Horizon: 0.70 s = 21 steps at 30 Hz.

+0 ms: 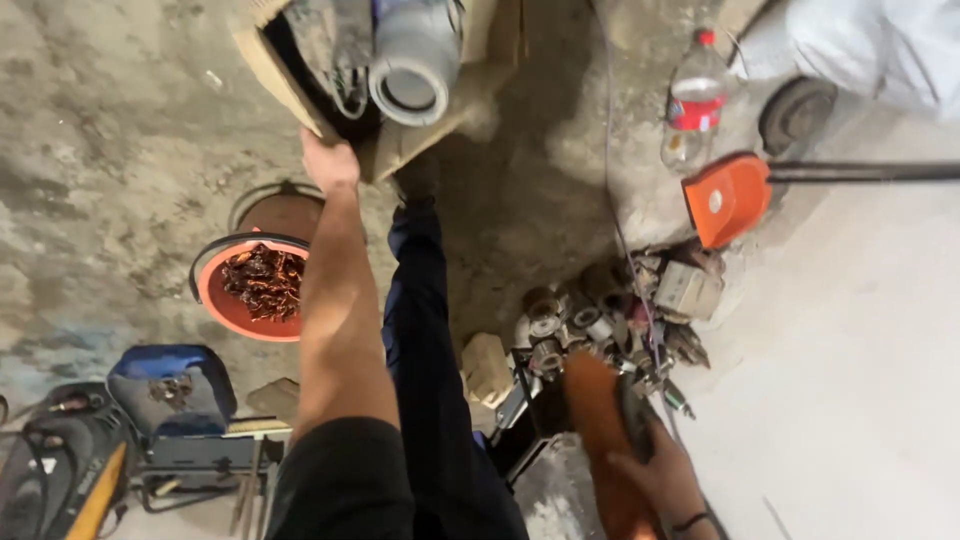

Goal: The person sorts a pile of rusty metal parts on an orange cloth, then uses a wire brush to sweep debris into a cardboard box. They continue to gather and sweep the metal parts into the box.

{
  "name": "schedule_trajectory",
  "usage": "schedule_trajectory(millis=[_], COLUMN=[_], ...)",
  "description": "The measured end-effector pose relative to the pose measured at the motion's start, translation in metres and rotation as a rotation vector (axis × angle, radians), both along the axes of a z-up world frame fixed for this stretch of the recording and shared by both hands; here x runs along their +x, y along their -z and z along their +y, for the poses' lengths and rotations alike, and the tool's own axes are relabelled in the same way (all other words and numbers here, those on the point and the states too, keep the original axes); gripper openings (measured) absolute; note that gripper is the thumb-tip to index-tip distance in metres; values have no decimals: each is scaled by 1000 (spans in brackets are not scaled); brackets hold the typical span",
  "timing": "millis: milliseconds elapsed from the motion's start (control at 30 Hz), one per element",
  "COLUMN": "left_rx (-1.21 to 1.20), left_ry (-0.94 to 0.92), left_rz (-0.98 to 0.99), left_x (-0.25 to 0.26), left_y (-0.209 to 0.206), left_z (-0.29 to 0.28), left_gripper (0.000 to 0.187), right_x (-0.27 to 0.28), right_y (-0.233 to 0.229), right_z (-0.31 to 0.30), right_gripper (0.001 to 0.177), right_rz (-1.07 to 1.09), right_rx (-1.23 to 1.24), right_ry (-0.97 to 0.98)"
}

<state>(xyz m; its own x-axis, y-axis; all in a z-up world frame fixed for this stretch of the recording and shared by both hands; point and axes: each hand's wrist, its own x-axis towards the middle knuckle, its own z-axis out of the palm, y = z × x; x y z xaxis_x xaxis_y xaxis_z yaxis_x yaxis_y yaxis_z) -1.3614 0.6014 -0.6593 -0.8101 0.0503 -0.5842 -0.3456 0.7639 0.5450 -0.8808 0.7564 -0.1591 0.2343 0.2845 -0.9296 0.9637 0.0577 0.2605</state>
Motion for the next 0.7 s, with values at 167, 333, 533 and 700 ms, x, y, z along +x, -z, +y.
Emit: schedule_trajectory(millis=[167,333,533,700], left_rx=[-255,-241,451,549], left_ry=[-9,99,311,238], left_rz=[-126,-126,-793,-953], left_x=[12,23,117,159], left_y=[77,-15,-73,-91], left_z=[-90,-68,26,139], left_gripper=[63,57,58,81], right_x=[-61,-114,-163,-203], right_y=[48,134,268,395], right_z=[72,101,148,192], right_gripper=[90,97,91,73], right_rz=[475,485,604,1048], right_rx=[231,85,120,-125], right_ry=[234,-53,-29,676])
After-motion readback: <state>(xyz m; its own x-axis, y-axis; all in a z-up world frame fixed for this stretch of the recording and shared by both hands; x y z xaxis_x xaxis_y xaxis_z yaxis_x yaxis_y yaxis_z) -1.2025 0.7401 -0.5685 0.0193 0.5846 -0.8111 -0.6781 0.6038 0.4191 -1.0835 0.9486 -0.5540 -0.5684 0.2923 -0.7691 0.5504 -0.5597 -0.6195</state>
